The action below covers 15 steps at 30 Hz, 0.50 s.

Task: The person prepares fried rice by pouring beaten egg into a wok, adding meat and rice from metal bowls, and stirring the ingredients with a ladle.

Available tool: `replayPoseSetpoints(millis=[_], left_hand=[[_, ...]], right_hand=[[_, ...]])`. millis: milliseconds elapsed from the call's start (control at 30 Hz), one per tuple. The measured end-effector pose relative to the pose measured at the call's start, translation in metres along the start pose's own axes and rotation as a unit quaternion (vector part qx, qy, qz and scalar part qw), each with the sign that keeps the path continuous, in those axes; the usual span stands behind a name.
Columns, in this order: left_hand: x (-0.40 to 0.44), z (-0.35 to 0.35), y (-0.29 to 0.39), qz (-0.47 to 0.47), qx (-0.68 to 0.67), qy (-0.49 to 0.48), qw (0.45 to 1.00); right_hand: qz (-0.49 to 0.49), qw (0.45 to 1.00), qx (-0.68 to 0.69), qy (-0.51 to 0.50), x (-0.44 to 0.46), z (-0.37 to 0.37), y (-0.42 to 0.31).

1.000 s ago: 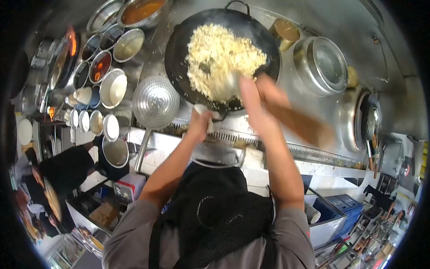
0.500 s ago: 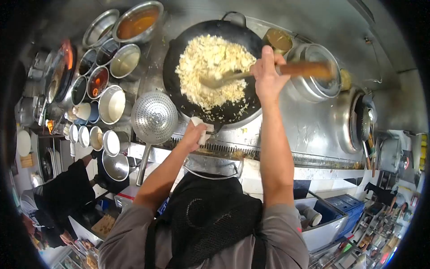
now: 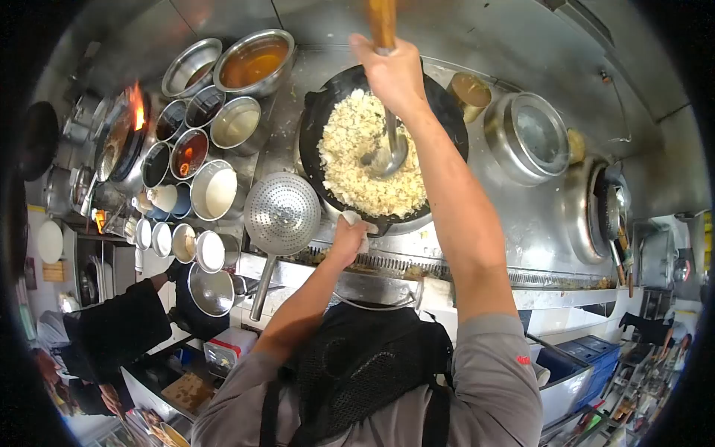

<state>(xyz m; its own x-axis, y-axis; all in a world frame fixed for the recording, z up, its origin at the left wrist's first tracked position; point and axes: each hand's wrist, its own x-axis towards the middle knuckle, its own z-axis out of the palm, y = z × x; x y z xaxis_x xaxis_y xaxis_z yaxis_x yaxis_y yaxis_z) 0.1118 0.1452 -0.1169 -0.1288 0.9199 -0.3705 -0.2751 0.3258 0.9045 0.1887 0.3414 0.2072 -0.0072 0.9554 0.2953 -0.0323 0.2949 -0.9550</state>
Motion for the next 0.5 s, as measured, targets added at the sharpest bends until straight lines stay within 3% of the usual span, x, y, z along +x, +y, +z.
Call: replayPoseSetpoints(millis=[33,100,133,167,233,267,300,367,433,467,500], left_hand=[[-0.001,-0.003,0.006,-0.004,0.002,0.001,1.000],[-0.007,-0.003,0.022,-0.059,0.044,-0.079,0.994],[-0.009,0.003,0.012,-0.006,-0.004,-0.012,1.000],[-0.007,0.004,0.013,-0.008,-0.008,-0.013,1.000],[-0.011,0.007,0.018,-0.023,-0.017,0.021,0.999],[-0.013,0.010,0.020,-0.027,-0.037,0.025,0.999],[-0.019,0.011,0.027,-0.041,-0.019,0.038,0.998],[-0.007,0.007,0.003,0.017,-0.059,-0.007,0.998],[-0.021,0.017,0.026,-0.019,-0.090,0.044,0.995],[-0.028,0.023,0.041,-0.049,-0.110,0.088,0.989],[-0.029,0.024,0.049,-0.054,-0.110,0.081,0.989]], right_hand=[[-0.014,0.999,0.029,-0.015,-0.014,0.011,-0.020],[-0.112,0.991,-0.042,-0.062,-0.051,0.025,-0.022],[-0.188,0.966,-0.105,-0.146,-0.078,0.025,-0.009],[-0.264,0.922,-0.166,-0.229,-0.098,0.024,0.011],[-0.128,0.921,-0.161,-0.332,-0.105,0.005,0.032],[-0.088,0.948,-0.166,-0.256,-0.106,0.000,0.034],[-0.092,0.938,-0.210,-0.259,-0.106,-0.013,0.008],[-0.212,0.911,-0.286,-0.210,-0.146,-0.041,-0.045],[-0.097,0.994,-0.050,0.016,-0.186,-0.052,0.015],[-0.146,0.963,-0.222,0.054,-0.183,-0.083,0.081],[-0.015,0.978,-0.171,0.119,-0.162,-0.076,0.065]])
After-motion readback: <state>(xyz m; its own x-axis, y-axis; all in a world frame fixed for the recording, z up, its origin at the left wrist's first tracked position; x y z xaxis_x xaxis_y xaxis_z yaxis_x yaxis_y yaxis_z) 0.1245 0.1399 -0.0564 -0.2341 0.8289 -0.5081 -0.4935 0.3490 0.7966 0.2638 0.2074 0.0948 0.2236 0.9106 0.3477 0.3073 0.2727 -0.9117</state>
